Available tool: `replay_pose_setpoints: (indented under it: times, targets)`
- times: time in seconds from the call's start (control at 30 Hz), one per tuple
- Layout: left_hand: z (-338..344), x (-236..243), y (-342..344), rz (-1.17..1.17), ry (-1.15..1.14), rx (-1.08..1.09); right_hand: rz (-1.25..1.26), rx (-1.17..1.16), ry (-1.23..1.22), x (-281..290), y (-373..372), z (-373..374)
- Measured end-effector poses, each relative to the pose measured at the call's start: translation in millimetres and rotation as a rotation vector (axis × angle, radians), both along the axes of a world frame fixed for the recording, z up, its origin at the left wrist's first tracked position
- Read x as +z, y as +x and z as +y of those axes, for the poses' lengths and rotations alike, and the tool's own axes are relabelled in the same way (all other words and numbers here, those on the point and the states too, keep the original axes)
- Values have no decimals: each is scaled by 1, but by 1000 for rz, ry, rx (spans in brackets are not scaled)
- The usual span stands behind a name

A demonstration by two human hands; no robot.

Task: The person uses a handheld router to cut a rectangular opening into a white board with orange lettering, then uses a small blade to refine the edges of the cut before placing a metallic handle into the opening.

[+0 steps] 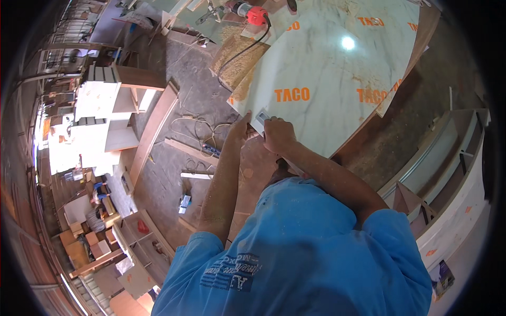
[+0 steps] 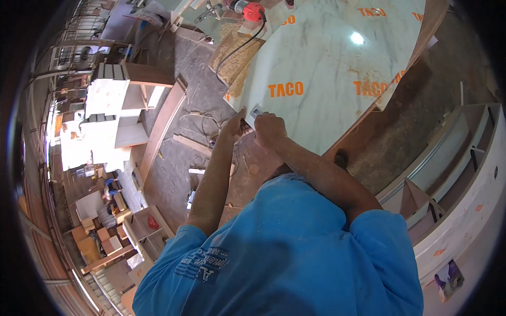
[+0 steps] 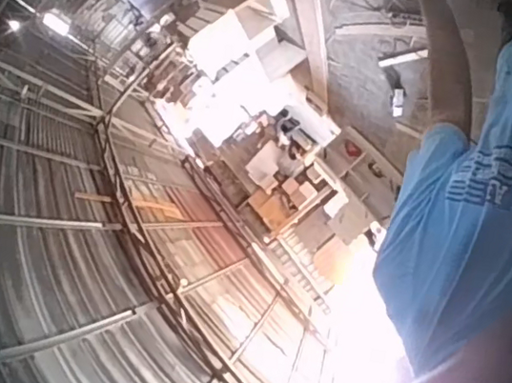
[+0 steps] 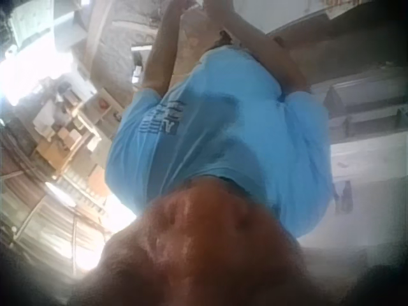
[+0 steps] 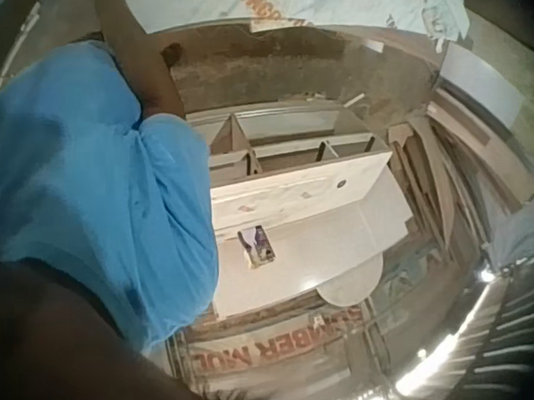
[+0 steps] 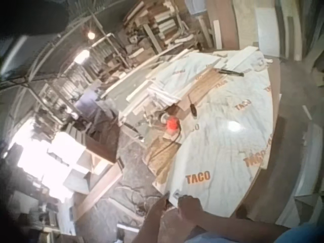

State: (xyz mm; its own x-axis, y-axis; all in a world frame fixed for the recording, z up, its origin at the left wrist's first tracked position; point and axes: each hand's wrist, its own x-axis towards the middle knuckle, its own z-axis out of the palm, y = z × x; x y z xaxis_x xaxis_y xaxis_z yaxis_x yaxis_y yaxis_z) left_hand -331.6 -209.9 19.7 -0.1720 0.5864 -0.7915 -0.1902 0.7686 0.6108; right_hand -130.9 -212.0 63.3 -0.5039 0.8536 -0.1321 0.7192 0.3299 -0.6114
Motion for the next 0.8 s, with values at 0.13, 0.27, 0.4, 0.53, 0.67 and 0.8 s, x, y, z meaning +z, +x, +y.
replay_pose_setpoints:
  times: [0.13,0.27,0.4,0.53,0.67,0.8]
  targets:
    - [8,-14,-16,-143,29,-81,-155,-135,-8,1,-28,2]
    - [11,-27,-22,-118,158,-211,-240,-343,-28,0,-47,7]
    - [4,-43,-16,-69,168,-93,-138,-407,-15,21,-49,3]
    - [11,-58,-13,-83,349,-28,3,-431,66,58,-16,7]
    - [9,-38,-22,-86,453,-160,-160,-706,26,61,54,22]
    - [-23,10,-25,393,411,-273,-253,-819,78,26,103,2]
